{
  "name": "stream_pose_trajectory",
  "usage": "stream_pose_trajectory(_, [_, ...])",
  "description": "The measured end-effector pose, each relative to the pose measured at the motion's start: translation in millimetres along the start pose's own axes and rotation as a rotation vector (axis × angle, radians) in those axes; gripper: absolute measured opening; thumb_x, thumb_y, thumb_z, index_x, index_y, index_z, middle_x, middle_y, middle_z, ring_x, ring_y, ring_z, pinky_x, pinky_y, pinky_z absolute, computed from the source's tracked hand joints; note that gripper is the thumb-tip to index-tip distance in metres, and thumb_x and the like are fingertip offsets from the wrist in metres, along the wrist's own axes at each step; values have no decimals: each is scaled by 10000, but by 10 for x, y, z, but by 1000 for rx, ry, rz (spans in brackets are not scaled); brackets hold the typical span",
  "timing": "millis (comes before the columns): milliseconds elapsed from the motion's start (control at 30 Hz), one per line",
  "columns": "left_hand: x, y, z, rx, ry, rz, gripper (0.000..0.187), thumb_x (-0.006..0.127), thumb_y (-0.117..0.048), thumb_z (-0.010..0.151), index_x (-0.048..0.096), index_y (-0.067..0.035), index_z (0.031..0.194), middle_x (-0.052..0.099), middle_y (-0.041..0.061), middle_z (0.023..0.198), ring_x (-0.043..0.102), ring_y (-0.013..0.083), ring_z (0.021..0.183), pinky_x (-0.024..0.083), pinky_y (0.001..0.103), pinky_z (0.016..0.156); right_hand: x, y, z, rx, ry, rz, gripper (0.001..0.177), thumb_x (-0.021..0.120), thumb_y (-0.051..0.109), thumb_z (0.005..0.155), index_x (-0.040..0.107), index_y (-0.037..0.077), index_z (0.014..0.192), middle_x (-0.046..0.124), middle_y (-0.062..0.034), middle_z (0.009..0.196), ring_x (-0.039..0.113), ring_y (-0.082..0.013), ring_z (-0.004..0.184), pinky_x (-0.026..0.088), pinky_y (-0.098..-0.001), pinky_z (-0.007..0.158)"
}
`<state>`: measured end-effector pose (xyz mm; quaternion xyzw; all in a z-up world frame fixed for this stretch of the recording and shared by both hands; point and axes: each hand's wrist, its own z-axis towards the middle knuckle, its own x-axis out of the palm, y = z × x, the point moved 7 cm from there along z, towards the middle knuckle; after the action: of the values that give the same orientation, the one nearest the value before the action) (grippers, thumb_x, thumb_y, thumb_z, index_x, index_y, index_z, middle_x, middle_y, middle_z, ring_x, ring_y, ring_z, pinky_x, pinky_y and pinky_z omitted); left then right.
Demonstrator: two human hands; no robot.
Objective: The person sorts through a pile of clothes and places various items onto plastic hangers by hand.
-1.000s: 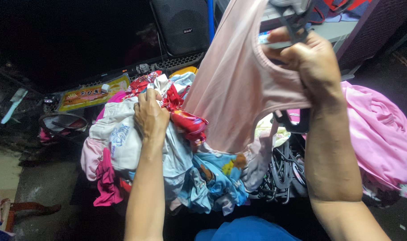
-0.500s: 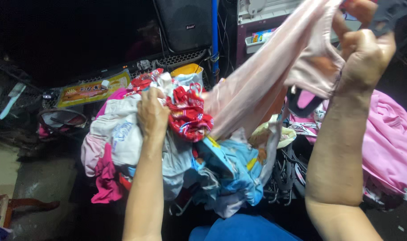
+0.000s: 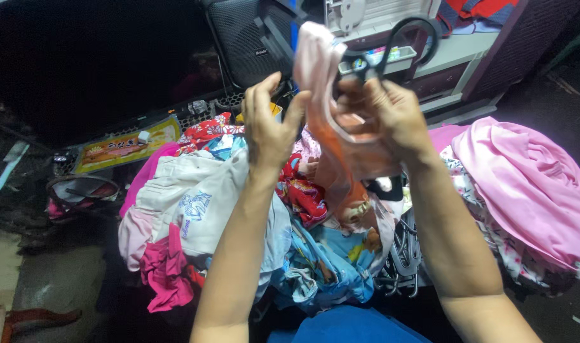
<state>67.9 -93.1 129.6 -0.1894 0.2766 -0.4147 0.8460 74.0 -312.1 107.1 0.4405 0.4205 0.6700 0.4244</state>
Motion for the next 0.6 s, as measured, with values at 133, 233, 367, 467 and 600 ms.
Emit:
stream_pose_trajectory(133, [228,104,78,-81,66,-14,332,720,-341,949,646,-33,1049,671,103,1026,669,252,954,531,362,874,120,-13,-133,-135,13,-292,401,524,307,1149,642,38,1422,594,-43,920,639,-116,842,597,-277,788])
stream_pose_trajectory(233, [425,413,27,-335,163,-682,211,651,-200,1094,618,-3,1028,589,81,959,552,157,850,493,301,821,40,-22,-204,-58,-63,-504,354,539,249,1102,622,116,1420,587,-39,806,553,-114,673,473,-275,604])
stream_pose_trajectory(367, [569,429,-113,-800,359,-1200,219,570,-139,992,502,-48,1179,642,98,1079,686,152,935,592,316,848,-6,104,-327,-154,-78,-995,307,642,93,982,709,113,1281,652,-37,845,634,-145,711,502,-284,679])
stream_pose_trajectory(467, [300,203,93,-361,263,-1056,496,660,70,929,434,-45,1355,567,54,1208,647,138,1087,570,315,1009,-114,96,-417,-225,-4,-916,358,604,-23,911,723,73,1234,671,-47,906,640,-177,794,511,-271,746])
stream_pose_trajectory(600, [120,351,137,-390,0,-1071,496,633,1,1021,394,-89,1446,641,139,1160,652,165,1024,549,309,935,-411,151,-470,-231,29,-929,254,614,-52,884,727,41,1092,687,-46,956,677,-159,875,545,-270,775])
